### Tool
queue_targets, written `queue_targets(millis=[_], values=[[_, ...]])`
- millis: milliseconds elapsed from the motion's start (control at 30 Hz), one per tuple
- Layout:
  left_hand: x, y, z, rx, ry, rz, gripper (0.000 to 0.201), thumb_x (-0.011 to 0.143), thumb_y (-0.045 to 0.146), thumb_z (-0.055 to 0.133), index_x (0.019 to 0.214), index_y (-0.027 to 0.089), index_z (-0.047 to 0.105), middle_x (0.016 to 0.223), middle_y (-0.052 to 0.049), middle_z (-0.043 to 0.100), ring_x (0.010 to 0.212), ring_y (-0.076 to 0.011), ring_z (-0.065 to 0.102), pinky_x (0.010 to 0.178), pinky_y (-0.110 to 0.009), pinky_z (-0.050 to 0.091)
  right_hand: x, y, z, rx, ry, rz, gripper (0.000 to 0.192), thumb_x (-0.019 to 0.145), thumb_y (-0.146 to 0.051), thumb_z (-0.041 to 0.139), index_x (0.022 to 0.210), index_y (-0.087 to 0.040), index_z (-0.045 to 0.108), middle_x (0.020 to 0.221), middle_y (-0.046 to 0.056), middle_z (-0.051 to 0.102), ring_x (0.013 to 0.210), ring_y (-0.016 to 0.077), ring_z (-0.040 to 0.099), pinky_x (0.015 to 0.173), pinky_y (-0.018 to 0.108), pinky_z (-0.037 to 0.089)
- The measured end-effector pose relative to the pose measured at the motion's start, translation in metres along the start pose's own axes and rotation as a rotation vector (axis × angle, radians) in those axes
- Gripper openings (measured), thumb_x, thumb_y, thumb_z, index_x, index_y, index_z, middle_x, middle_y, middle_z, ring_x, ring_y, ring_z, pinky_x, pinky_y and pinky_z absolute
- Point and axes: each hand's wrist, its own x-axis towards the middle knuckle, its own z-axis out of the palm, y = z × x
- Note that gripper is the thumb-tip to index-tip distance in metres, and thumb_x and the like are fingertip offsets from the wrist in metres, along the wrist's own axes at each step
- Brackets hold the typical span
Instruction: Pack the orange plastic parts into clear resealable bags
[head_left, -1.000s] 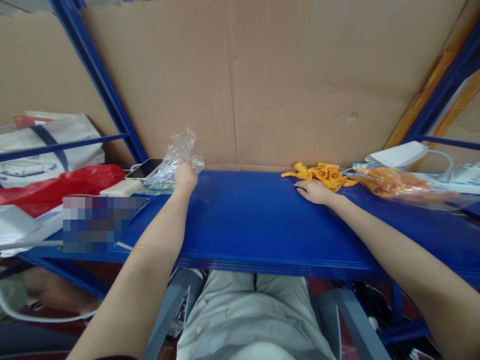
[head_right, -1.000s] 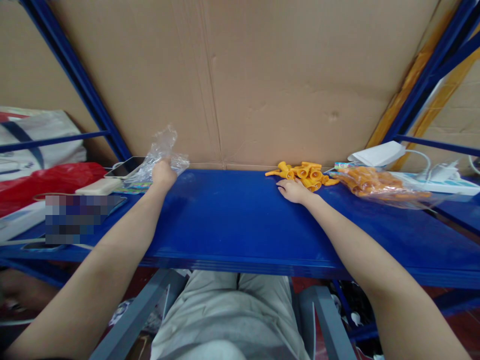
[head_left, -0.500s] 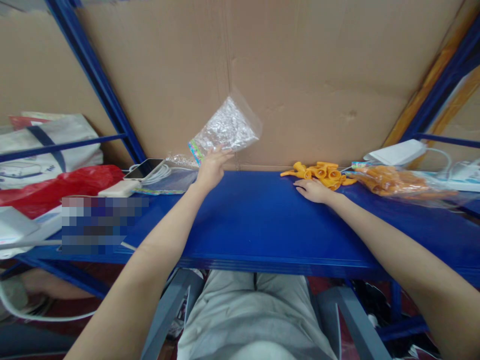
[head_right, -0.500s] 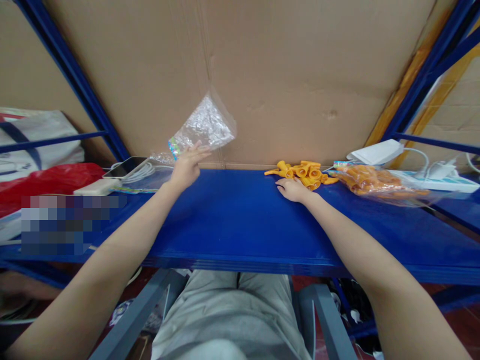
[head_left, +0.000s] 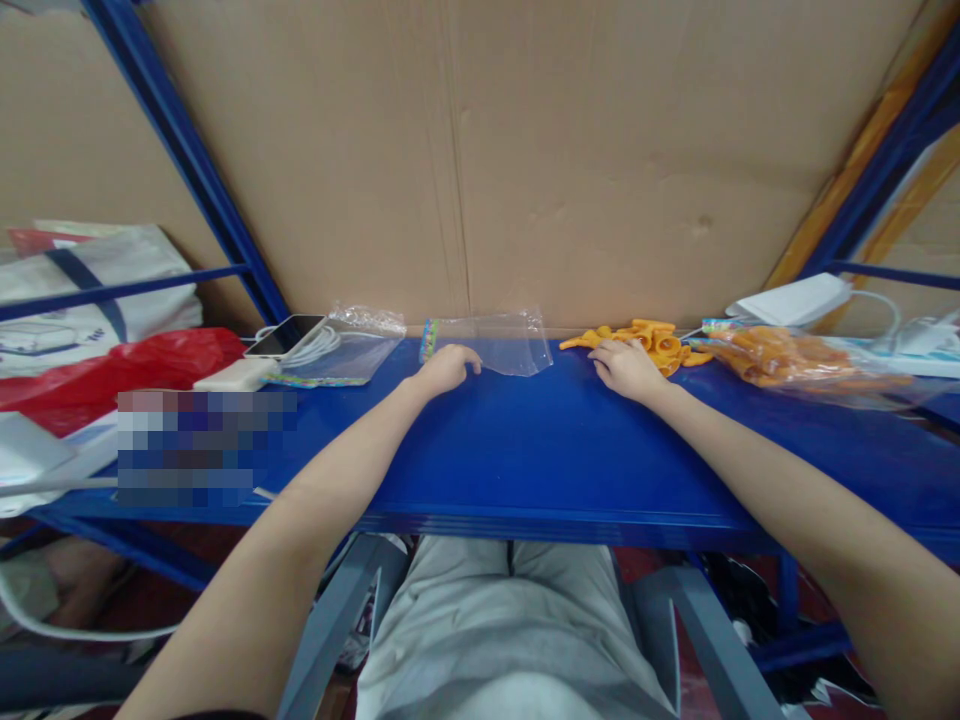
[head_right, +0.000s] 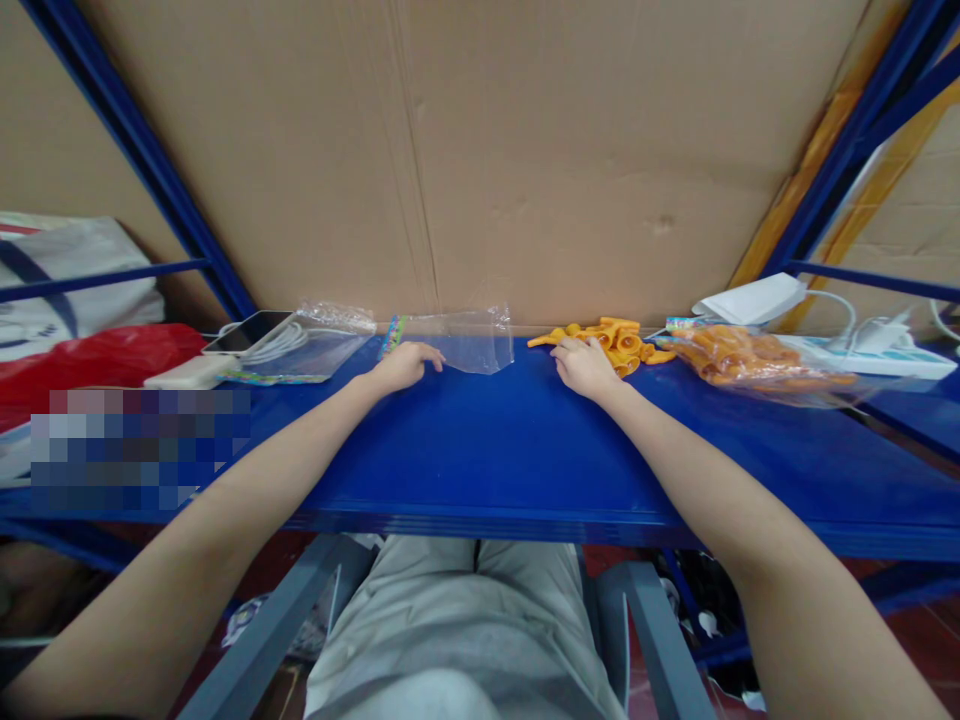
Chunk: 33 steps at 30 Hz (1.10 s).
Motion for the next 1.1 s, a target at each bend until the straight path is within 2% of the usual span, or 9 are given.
queue_targets(millis=[133,200,367,433,667,900,1100], values=[[0.002,-0.003,0.001,-0.039,-0.012,-0.011,0.041,0.059,-0.003,0.043,0.071,0.02,0.075,0.103,0.0,0.078,0.107,-0.0167,0.07,0.101,-0.029,0.051,-0.001,-0.004,-0.001,-0.034,0.157,0.089,0.042,0.094,-0.02,0.037,0.125,-0.013,0.065,0.134,0.019,0.062,0.119,0.0334,0.056,0.093,0.047,0.039],[0.002,-0.003,0.001,-0.052,-0.015,-0.017,0.038,0.058,-0.002,0.043,0.065,0.02,0.073,0.101,0.0,0.079,0.105,-0.017,0.071,0.1,-0.029,0.052,-0.001,-0.002,0.002,-0.023,0.179,0.168,0.044,0.095,-0.024,0.039,0.13,-0.012,0.061,0.139,0.02,0.059,0.123,0.0348,0.054,0.097,0.049,0.038],[0.0,-0.003,-0.002,-0.067,-0.015,-0.077,0.028,0.056,-0.001,0.044,0.052,0.019,0.064,0.096,-0.002,0.079,0.102,-0.0188,0.072,0.095,-0.028,0.054,-0.001,0.006,0.01,0.019,0.048,0.288,0.041,0.097,-0.037,0.038,0.117,-0.015,0.067,0.118,0.018,0.071,0.114,0.0349,0.06,0.106,0.059,0.03],[-0.001,-0.002,-0.004,-0.065,-0.015,-0.09,0.026,0.056,0.0,0.044,0.049,0.019,0.061,0.095,-0.002,0.079,0.101,-0.0191,0.072,0.092,-0.028,0.054,-0.001,0.007,0.011,0.018,0.01,0.322,0.041,0.096,-0.04,0.041,0.114,-0.015,0.068,0.118,0.017,0.07,0.113,0.0354,0.061,0.108,0.062,0.026],[0.0,-0.001,-0.009,-0.033,-0.013,-0.099,0.026,0.064,0.003,0.046,0.05,0.018,0.062,0.096,-0.006,0.079,0.101,-0.0201,0.073,0.093,-0.03,0.055,0.001,0.001,0.008,0.023,-0.091,0.427,0.04,0.091,-0.037,0.052,0.12,-0.011,0.063,0.13,0.022,0.063,0.123,0.0365,0.055,0.102,0.056,0.038],[-0.001,0.0,-0.011,-0.022,0.002,-0.145,0.03,0.07,0.003,0.046,0.063,0.017,0.07,0.093,-0.005,0.079,0.093,-0.0179,0.073,0.088,-0.028,0.056,0.001,-0.002,0.004,-0.021,-0.047,0.367,0.036,0.091,-0.03,0.051,0.119,-0.009,0.059,0.123,0.025,0.065,0.118,0.0377,0.057,0.103,0.057,0.034],[-0.002,0.0,-0.011,0.046,-0.016,-0.162,0.032,0.072,0.004,0.046,0.069,0.017,0.075,0.095,-0.006,0.079,0.095,-0.0192,0.073,0.09,-0.029,0.056,0.002,0.005,0.005,0.083,0.153,0.262,0.034,0.091,-0.031,0.047,0.118,-0.012,0.056,0.113,0.023,0.068,0.109,0.038,0.061,0.1,0.057,0.034]])
